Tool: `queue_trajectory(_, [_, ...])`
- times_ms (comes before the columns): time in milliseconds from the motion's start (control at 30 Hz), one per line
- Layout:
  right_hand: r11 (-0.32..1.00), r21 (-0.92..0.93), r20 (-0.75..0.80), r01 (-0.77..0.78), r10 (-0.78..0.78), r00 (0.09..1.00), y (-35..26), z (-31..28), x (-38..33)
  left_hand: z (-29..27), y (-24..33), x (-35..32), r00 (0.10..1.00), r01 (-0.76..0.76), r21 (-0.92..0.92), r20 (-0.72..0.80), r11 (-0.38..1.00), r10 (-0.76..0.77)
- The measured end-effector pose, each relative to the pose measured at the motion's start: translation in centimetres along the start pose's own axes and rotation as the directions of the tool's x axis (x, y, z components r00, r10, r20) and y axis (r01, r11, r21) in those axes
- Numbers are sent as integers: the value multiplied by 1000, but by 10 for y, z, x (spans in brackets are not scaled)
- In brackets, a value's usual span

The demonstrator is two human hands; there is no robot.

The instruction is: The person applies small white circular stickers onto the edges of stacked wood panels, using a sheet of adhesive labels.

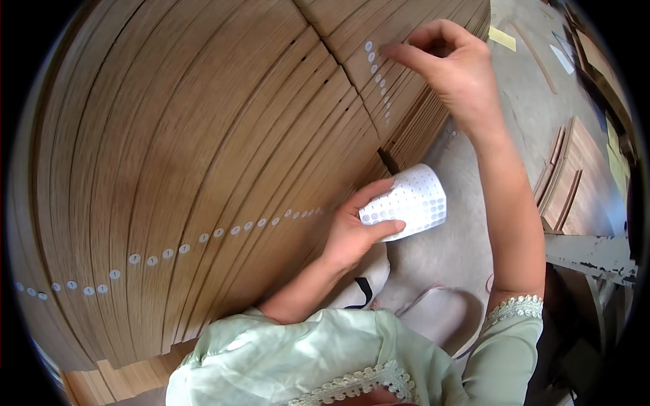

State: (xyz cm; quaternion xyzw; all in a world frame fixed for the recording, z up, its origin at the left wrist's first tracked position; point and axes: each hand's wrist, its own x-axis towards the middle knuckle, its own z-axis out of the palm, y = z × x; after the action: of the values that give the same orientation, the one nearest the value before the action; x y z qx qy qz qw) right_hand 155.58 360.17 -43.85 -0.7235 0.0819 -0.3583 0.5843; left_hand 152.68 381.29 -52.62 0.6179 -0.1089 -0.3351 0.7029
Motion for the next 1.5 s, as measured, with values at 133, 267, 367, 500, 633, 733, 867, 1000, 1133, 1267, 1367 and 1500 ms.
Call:
queue_trajectory(133, [975,-2,188,-223,220,957,33,-46,-40,-1,11,0,1000,0,82,12,997,-1])
queue_trajectory(267, [818,224,456,-530,393,798,44,-80,-118,2,3,2,997,-63,102,44,993,59])
queue_trajectory(367, [792,306,434,-529,378,817,50,-77,-149,10,0,3,989,-84,134,131,987,66])
queue_trajectory(500, [787,291,398,-544,418,817,43,-72,-157,15,-3,1,972,-131,119,212,984,103])
queue_trajectory(633, [810,316,331,-493,393,858,37,-71,-156,16,2,4,954,-209,144,248,967,169])
queue_trajectory(733, [872,271,290,-409,331,898,37,-69,-157,15,4,5,934,-295,145,254,944,252])
queue_trajectory(867, [910,234,203,-343,299,932,35,-66,-161,14,6,8,957,-211,249,249,945,149])
queue_trajectory(1000, [873,220,162,-436,408,899,32,-69,-164,15,9,15,971,-43,235,240,971,-15])
queue_trajectory(1133, [829,161,168,-536,512,843,31,-73,-162,18,5,22,968,141,166,185,976,-171])
queue_trajectory(1267, [785,107,196,-610,585,787,36,-77,-163,15,-4,31,937,266,144,193,953,-291])
queue_trajectory(1367, [777,36,209,-629,609,765,36,-84,-162,10,-12,35,892,355,23,290,935,-346])
queue_trajectory(1500, [765,21,211,-643,626,751,44,-95,-163,10,-8,33,857,409,-22,352,912,-375])
